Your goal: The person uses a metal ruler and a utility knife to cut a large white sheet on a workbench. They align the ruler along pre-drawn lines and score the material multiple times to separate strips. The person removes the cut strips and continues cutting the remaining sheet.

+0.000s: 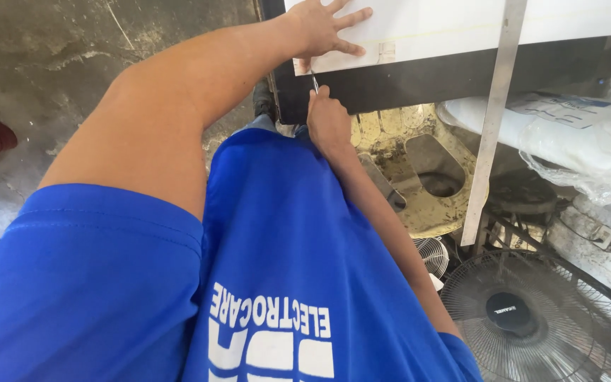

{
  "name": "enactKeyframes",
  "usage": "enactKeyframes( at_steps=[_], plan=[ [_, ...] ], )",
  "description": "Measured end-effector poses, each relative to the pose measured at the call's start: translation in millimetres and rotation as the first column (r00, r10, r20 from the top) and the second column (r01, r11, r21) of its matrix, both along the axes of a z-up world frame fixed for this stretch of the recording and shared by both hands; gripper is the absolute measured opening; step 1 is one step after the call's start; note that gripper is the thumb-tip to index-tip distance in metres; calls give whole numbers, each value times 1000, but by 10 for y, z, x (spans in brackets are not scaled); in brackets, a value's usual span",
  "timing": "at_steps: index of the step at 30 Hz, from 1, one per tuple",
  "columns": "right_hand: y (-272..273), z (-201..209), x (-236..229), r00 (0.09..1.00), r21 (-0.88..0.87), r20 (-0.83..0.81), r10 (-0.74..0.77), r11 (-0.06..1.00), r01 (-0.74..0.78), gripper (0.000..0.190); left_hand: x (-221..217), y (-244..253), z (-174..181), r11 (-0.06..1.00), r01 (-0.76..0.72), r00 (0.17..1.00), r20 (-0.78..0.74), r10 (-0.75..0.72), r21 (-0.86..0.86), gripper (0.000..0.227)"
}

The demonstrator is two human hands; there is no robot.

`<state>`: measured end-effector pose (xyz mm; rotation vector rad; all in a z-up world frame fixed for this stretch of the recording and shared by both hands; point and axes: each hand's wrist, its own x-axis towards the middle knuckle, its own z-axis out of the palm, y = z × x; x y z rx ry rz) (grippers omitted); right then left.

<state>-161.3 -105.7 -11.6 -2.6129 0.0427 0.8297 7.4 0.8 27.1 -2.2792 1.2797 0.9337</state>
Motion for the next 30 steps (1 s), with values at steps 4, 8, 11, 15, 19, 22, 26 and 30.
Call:
enactKeyframes(
  at_steps=[4,8,11,15,19,22,26,30],
  plan=[
    [8,-26,70,998,-8,-51,-39,999,39,37,6,1,-18,1000,-26,999,-44,26,-2,143],
    [-13,-183,110,997,46,-59,-58,997,60,40,48,33,-104,999,-35,998,-51,34,-26,146],
    [-21,-118,50,998,44,-44,-54,997,56,40,21,37,-31,999,-34,998,-52,33,-26,146],
    [-161,-55,-58,998,9,-50,-28,1000,28,40,2,34,-180,999,-1,1000,26,3,-45,145],
    [-659,127,137,995,62,30,-99,993,97,37,132,-13,-200,988,86,995,54,-80,-126,144],
    [-984,534,336,944,137,6,-331,935,327,33,45,-22,-622,945,249,964,151,-220,-210,150],
    [-1300,803,651,889,298,38,-456,854,426,28,-22,-114,-335,814,564,810,283,-513,-140,109],
    [-1350,766,639,877,240,-32,-479,848,472,42,18,-166,-148,781,614,777,264,-572,-113,65]
  ],
)
